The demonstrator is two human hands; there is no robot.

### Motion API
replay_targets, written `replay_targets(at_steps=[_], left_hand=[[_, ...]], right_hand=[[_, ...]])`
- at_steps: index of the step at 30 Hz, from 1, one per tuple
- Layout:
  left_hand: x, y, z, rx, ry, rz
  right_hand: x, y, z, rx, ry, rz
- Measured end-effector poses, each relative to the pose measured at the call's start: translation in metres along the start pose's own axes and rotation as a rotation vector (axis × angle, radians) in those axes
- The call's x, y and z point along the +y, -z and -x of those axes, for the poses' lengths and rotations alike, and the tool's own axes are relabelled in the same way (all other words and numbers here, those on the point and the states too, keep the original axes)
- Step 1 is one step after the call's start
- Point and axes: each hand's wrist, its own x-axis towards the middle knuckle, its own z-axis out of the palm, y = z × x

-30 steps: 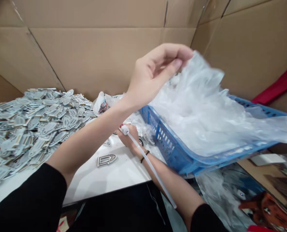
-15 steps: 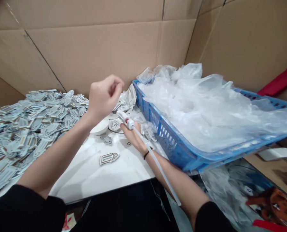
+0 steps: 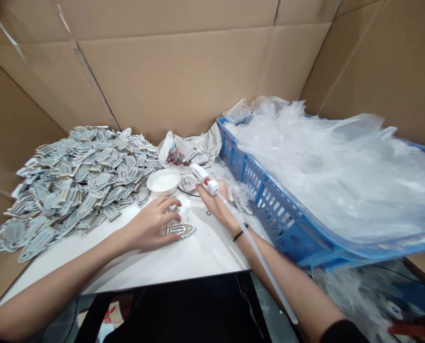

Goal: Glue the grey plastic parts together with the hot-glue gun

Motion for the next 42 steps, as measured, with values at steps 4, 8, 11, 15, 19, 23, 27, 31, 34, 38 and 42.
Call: replay_targets(at_steps=[4, 8, 11, 15, 19, 23, 27, 31, 34, 38, 42], left_hand=[[-0.001, -0.001, 0.002, -0.035, 0.041, 0.060], [-0.010, 0.001, 0.003, -0.029, 0.038, 0.083], [-0.019, 0.009, 0.004, -0.083, -0.020, 0.061], [-0.026, 0.020, 0.007, -0.151, -0.090, 0.100], [-0.032, 0.019, 0.007, -0.084, -0.050, 0.091], [-0.035, 0.009, 0.007, -0.081, -0.026, 0.049], [-0.030, 0.004, 0.009, -0.073, 0.024, 0.066], [-0.024, 0.000, 0.010, -0.073, 0.043, 0.095], [-0.021, -0.005, 0.009, -0.036, 0.046, 0.114], [-0.022, -0.009, 0.008, -0.033, 0.053, 0.158], [-0.023, -0.010, 0.009, -0.019, 0.121, 0.173]], right_hand=[[0.001, 0.000, -0.001, 0.005, -0.047, 0.004], [0.002, 0.000, -0.001, 0.028, -0.046, 0.007], [0.001, 0.001, -0.001, 0.018, -0.051, -0.001], [-0.002, 0.002, 0.000, 0.013, -0.043, -0.006], [-0.003, 0.001, 0.001, 0.003, -0.055, 0.014], [-0.001, 0.001, 0.002, -0.004, -0.063, 0.008], [0.001, 0.001, 0.003, -0.016, -0.061, 0.008], [0.002, 0.001, 0.002, -0.029, -0.059, 0.026], [0.001, 0.001, 0.002, -0.035, -0.074, 0.028], [-0.004, 0.002, 0.001, -0.027, -0.066, 0.025], [-0.007, 0.003, 0.001, -0.026, -0.068, 0.015]])
